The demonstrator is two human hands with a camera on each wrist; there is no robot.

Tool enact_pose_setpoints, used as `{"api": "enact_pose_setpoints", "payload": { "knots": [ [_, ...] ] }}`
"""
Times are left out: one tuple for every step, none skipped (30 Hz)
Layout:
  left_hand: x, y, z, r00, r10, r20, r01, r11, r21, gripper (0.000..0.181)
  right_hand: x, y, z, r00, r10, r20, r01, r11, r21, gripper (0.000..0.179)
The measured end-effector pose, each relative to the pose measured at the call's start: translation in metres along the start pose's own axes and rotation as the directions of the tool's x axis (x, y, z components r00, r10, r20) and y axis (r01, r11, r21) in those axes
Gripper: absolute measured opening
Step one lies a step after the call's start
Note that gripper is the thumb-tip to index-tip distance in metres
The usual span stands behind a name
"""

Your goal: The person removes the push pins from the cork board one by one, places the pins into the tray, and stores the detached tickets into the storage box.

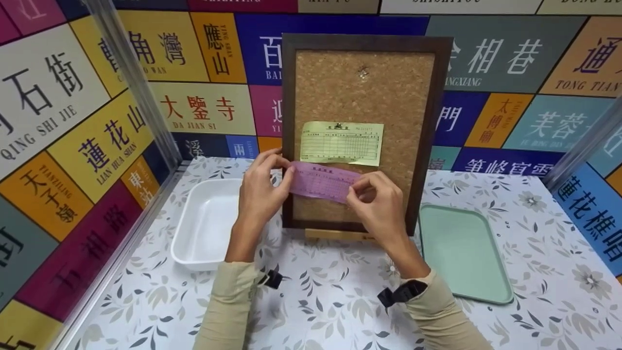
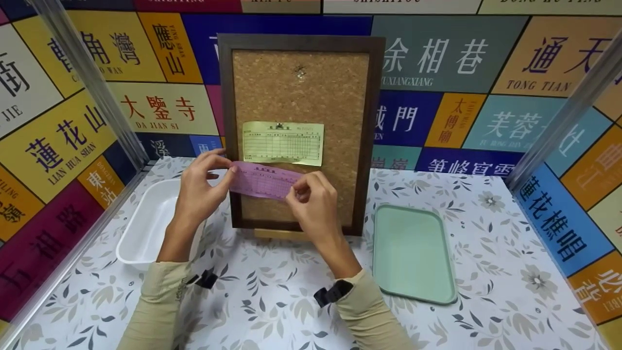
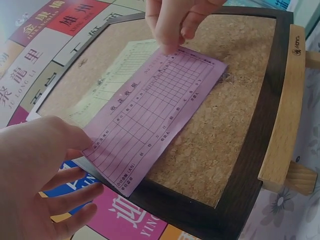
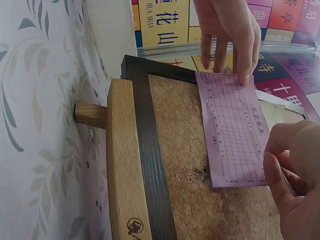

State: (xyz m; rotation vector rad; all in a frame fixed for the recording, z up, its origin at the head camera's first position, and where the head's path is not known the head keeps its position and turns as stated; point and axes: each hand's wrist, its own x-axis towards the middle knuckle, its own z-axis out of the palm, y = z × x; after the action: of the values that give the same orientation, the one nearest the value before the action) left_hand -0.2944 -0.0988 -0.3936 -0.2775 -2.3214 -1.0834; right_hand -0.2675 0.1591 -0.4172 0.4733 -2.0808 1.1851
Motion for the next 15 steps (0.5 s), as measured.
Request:
{"api": "enact_pose_setpoints", "payload": {
  "knots": [
    [0.000, 0.000, -0.001, 1.000, 0.001, -0.003, -0.001, 1.000, -0.004, 0.013, 0.000, 0.000, -0.002, 1.000, -0.005, -0.001, 0.005, 1.000, 0.001, 0.008],
    [0.000, 0.000, -0.001, 1.000, 0.001, -0.005, -0.002, 1.000, -0.009, 0.013, -0.001, 0.001, -0.003, 1.000, -0.010, -0.002, 0.010, 1.000, 0.005, 0.009],
    [0.000, 0.000, -0.002, 1.000, 0.002, -0.008, -0.002, 1.000, -0.012, 0.013, -0.001, 0.001, -0.005, 1.000, -0.014, -0.004, 0.014, 1.000, 0.009, 0.010],
    [0.000, 0.000, -0.002, 1.000, 0.002, -0.011, -0.003, 1.000, -0.014, 0.013, -0.002, 0.001, -0.007, 1.000, -0.015, -0.003, 0.015, 1.000, 0.014, 0.010],
    [0.000, 0.000, -0.003, 1.000, 0.003, -0.013, -0.004, 1.000, -0.018, 0.013, -0.002, 0.001, -0.009, 1.000, -0.015, -0.001, 0.015, 1.000, 0.015, 0.011],
    [0.000, 0.000, -0.004, 1.000, 0.002, -0.013, -0.002, 1.000, -0.019, 0.013, -0.003, 0.001, -0.011, 1.000, -0.013, 0.001, 0.013, 1.000, 0.016, 0.011],
    [0.000, 0.000, -0.005, 1.000, 0.001, -0.014, -0.001, 1.000, -0.020, 0.013, -0.003, 0.001, -0.014, 1.000, -0.011, 0.003, 0.011, 1.000, 0.014, 0.012],
    [0.000, 0.001, -0.006, 1.000, -0.003, -0.013, 0.002, 1.000, -0.019, 0.014, -0.004, 0.001, -0.016, 1.000, -0.008, 0.004, 0.007, 1.000, 0.012, 0.012],
    [0.000, 0.001, -0.007, 1.000, -0.007, -0.012, 0.006, 1.000, -0.018, 0.014, -0.005, 0.002, -0.018, 1.000, -0.006, 0.005, 0.006, 1.000, 0.007, 0.012],
    [0.000, 0.002, -0.008, 1.000, -0.012, -0.011, 0.012, 1.000, -0.018, 0.015, -0.005, 0.002, -0.020, 1.000, -0.005, 0.006, 0.005, 1.000, 0.000, 0.012],
    [0.000, 0.002, -0.008, 1.000, -0.017, -0.009, 0.017, 1.000, -0.017, 0.015, -0.006, 0.002, -0.022, 1.000, -0.007, 0.002, 0.007, 1.000, -0.006, 0.012],
    [0.001, 0.003, -0.009, 1.000, -0.024, -0.007, 0.024, 1.000, -0.016, 0.016, -0.007, 0.003, -0.024, 1.000, -0.012, -0.002, 0.012, 1.000, -0.009, 0.012],
    [0.001, 0.003, -0.010, 1.000, -0.029, -0.006, 0.029, 0.999, -0.017, 0.016, -0.007, 0.003, -0.026, 1.000, -0.017, -0.004, 0.017, 1.000, -0.009, 0.013],
    [0.001, 0.003, -0.011, 0.999, -0.032, -0.006, 0.032, 0.999, -0.020, 0.016, -0.008, 0.004, -0.028, 1.000, -0.022, -0.008, 0.022, 1.000, -0.010, 0.013],
    [0.001, 0.004, -0.012, 0.999, -0.033, -0.008, 0.033, 0.999, -0.020, 0.016, -0.008, 0.004, -0.030, 1.000, -0.026, -0.011, 0.026, 1.000, -0.011, 0.013]
  ]
}}
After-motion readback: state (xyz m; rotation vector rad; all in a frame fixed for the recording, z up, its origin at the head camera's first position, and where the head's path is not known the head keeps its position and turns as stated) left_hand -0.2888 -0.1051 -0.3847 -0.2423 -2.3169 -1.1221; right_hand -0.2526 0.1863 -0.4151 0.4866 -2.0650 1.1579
